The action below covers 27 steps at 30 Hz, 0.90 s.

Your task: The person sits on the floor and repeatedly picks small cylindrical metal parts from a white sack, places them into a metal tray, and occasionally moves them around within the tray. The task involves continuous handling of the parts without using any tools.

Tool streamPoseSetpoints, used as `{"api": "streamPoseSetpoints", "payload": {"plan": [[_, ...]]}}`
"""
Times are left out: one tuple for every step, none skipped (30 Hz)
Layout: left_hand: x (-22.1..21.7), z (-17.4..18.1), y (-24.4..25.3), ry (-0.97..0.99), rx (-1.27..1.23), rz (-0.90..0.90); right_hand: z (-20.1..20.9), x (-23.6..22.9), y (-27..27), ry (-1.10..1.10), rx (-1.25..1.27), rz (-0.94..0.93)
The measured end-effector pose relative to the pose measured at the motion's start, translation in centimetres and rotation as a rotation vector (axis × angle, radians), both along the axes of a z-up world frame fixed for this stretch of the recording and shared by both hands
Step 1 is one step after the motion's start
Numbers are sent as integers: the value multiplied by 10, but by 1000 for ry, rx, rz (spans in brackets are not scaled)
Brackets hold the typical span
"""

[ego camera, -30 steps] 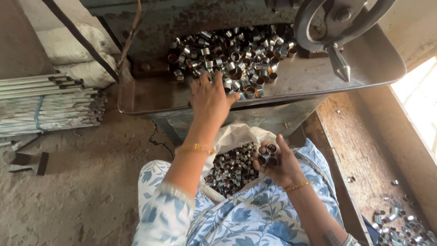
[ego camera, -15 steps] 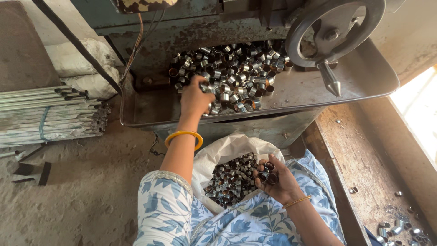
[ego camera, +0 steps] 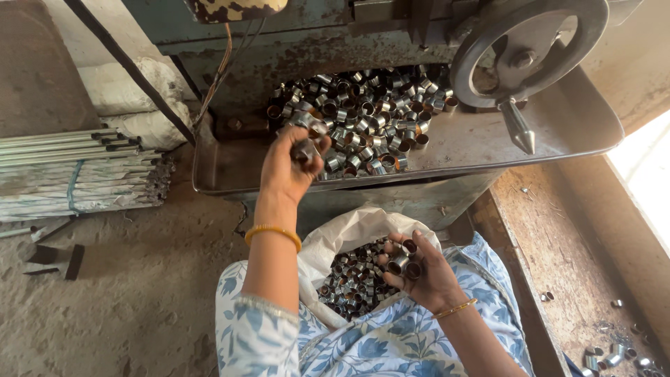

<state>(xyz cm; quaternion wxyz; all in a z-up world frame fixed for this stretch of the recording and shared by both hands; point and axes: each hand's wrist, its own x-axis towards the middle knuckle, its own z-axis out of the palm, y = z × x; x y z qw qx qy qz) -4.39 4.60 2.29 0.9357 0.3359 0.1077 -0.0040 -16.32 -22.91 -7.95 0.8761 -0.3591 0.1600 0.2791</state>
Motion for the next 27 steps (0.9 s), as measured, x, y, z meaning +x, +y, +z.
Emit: {"api": "streamPoseSetpoints", "payload": {"plan": [[-12,1,-4,-36,28,-48,4,1,0,-36,25,8],[-24,0,-8,-69,57,-101,7,1,0,-68,50,11],[-35,-1,-14,-78,22,-180,11,3,0,-93,16,12],[-48,-4,-19,-81,-16,-259,14,5,-2,-112,-21,15],[-61,-9,-24,-84,-55,-337,17,6,-3,-132,-57,18],[-75,-13,-28,-115,-55,-441,20,9,-4,-169,-34,58],[-88,-17,-33,-146,-56,-546,23,12,-5,-206,-11,98],[-100,-21,-37,-176,-58,-651,26,12,-7,-241,13,137],[-113,-25,-41,-132,-44,-669,28,11,-9,-311,-31,172],[-128,-29,-44,-88,-30,-684,30,10,-12,-381,-75,209],[-141,-33,-46,-45,-16,-700,32,9,-15,-451,-119,246],[-149,-39,-47,-12,-60,-728,33,9,-19,-489,-165,324],[-155,-45,-47,20,-104,-755,34,8,-23,-527,-210,402],[-160,-52,-47,51,-149,-780,33,7,-25,-565,-255,484],[-166,-58,-46,58,-171,-787,31,4,-26,-566,-294,491],[-169,-62,-45,61,-191,-794,28,4,-26,-571,-333,499],[-171,-65,-45,63,-211,-800,26,3,-25,-577,-373,507],[-174,-66,-45,64,-219,-761,22,2,-25,-536,-306,447],[-179,-66,-45,64,-227,-723,18,-2,-24,-495,-240,388],[-180,-65,-47,63,-233,-687,14,-5,-22,-457,-174,326],[-181,-63,-49,71,-230,-672,10,-6,-20,-394,-159,246],[-181,-62,-50,78,-227,-658,6,-7,-16,-333,-145,164],[-181,-61,-51,85,-224,-645,4,-8,-13,-272,-130,83],[-181,-61,-51,77,-233,-650,3,-9,-13,-272,-65,96],[-181,-61,-51,69,-243,-656,3,-11,-14,-273,0,109],[-182,-62,-52,65,-255,-662,3,-14,-15,-268,63,121],[-182,-63,-51,73,-248,-654,2,-14,-13,-267,132,103]]}}
